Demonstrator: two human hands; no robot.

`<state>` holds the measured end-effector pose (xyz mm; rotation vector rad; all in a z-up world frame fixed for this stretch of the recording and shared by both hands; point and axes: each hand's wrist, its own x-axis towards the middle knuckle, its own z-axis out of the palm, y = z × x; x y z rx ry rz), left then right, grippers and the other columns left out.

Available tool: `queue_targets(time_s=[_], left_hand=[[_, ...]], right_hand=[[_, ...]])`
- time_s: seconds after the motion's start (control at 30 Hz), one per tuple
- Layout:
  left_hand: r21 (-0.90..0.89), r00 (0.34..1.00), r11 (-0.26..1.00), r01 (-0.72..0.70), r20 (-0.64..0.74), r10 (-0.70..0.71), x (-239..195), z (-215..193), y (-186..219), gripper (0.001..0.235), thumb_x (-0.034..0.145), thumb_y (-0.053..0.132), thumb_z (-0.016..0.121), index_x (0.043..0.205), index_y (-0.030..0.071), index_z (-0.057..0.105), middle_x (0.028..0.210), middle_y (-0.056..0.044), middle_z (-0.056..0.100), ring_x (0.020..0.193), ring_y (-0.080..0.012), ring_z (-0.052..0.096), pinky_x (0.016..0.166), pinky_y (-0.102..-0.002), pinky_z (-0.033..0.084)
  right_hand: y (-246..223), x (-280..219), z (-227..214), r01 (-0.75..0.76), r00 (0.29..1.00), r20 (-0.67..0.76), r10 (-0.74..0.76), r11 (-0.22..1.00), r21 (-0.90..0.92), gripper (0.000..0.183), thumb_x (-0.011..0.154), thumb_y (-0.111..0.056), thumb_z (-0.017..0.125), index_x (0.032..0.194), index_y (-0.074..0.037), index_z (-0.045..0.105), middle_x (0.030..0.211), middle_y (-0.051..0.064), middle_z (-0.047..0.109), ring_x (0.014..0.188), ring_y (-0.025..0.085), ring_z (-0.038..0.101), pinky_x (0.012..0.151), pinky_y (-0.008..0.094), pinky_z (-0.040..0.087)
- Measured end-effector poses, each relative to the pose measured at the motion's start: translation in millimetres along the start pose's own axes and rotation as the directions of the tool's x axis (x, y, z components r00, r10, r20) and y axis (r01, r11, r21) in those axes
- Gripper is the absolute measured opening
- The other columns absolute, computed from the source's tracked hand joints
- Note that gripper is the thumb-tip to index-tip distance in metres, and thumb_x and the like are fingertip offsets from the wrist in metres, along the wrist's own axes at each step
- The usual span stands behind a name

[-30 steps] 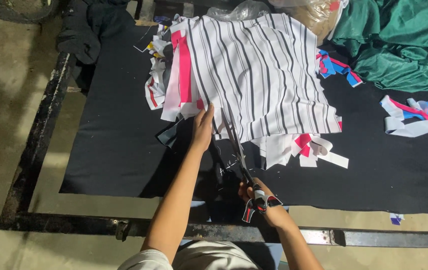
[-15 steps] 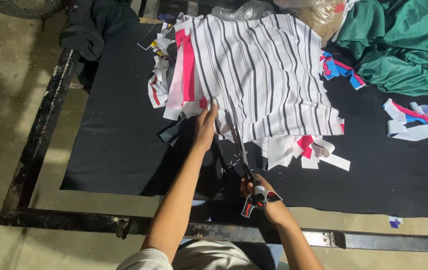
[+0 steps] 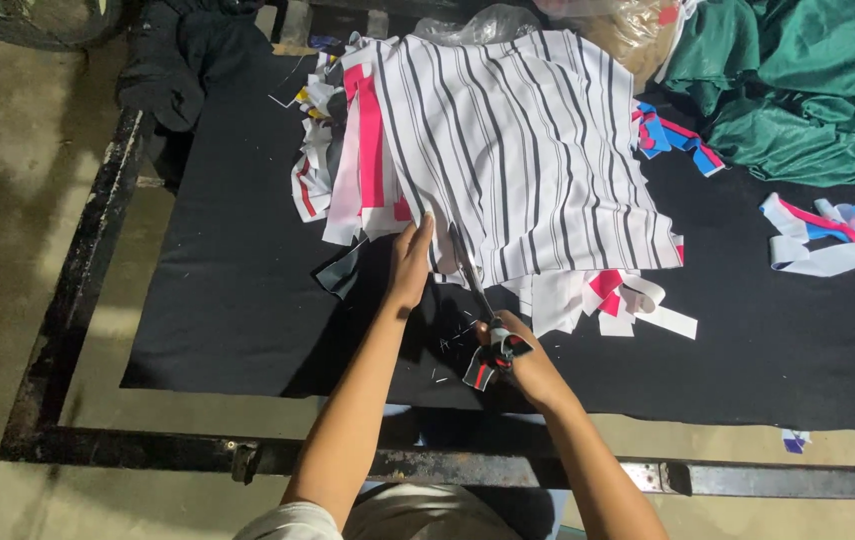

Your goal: Trimming the edges of a stack of striped fabric pieces using scissors on a workbench

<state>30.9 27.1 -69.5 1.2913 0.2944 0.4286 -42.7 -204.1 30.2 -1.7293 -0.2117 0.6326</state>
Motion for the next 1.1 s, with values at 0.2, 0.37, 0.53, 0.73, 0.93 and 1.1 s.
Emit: queue_targets(time_s=[0.2,0.37,0.53,0.73,0.93,1.1], left_hand=[[0.037,0.999,0.999,-0.038,-0.017,0.039,-6,1,20,0.040,0.107,0.045,0.056,0.087,0.012,0.067,0.080,0.006,0.060,0.084,-0.0087,0.054,0.079,-0.029,0.049],[0.122,0.999,0.992,-0.040,-0.014,0.042,-10,2,31,0.042,0.107,0.046,0.054,0.082,0.013,0.063,0.076,0.007,0.055,0.077,-0.0080,0.048,0.072,-0.027,0.042],[0.093,0.999,0.995,-0.033,-0.018,0.035,-12,4,39,0.043,0.106,0.049,0.055,0.080,0.015,0.061,0.076,0.009,0.053,0.077,-0.0065,0.047,0.070,-0.026,0.041],[0.042,0.999,0.999,0.000,-0.033,0.002,-13,4,35,0.042,0.107,0.048,0.054,0.089,0.012,0.067,0.086,0.008,0.058,0.087,-0.0085,0.050,0.080,-0.030,0.045],[0.026,0.998,1.000,0.010,-0.058,-0.009,-33,12,89,0.039,0.107,0.045,0.055,0.096,0.011,0.068,0.092,0.007,0.059,0.094,-0.0097,0.051,0.086,-0.032,0.046],[-0.003,0.997,0.999,0.040,-0.068,-0.040,-33,14,87,0.041,0.106,0.047,0.056,0.101,0.008,0.069,0.095,0.001,0.060,0.102,-0.0130,0.052,0.093,-0.037,0.046]], right_hand=[[-27,-1,16,0.007,1.000,-0.005,-0.007,0.997,0.071,0.040,0.092,-0.035,0.065,0.108,0.002,0.068,0.074,0.020,0.060,0.066,0.029,0.063,0.054,0.038,0.054],[-31,6,21,-0.064,0.997,-0.040,0.067,0.995,0.080,0.046,0.090,-0.041,0.068,0.102,0.004,0.067,0.063,0.018,0.053,0.048,0.026,0.059,0.040,0.034,0.048],[-28,8,24,-0.101,0.993,-0.058,0.102,0.995,0.015,0.047,0.090,-0.042,0.069,0.100,0.005,0.068,0.062,0.021,0.055,0.047,0.028,0.060,0.038,0.035,0.048],[-34,2,29,-0.115,0.989,-0.093,0.117,0.993,0.023,0.039,0.091,-0.038,0.069,0.092,0.000,0.067,0.059,0.017,0.054,0.045,0.025,0.057,0.037,0.033,0.046],[-30,4,31,-0.129,0.985,-0.110,0.130,0.991,0.014,0.032,0.094,-0.031,0.066,0.093,0.001,0.066,0.059,0.017,0.053,0.045,0.024,0.055,0.037,0.031,0.045],[-23,4,28,-0.094,0.990,-0.099,0.097,0.995,0.035,0.038,0.093,-0.035,0.070,0.092,0.003,0.067,0.058,0.016,0.053,0.046,0.022,0.055,0.036,0.031,0.046]])
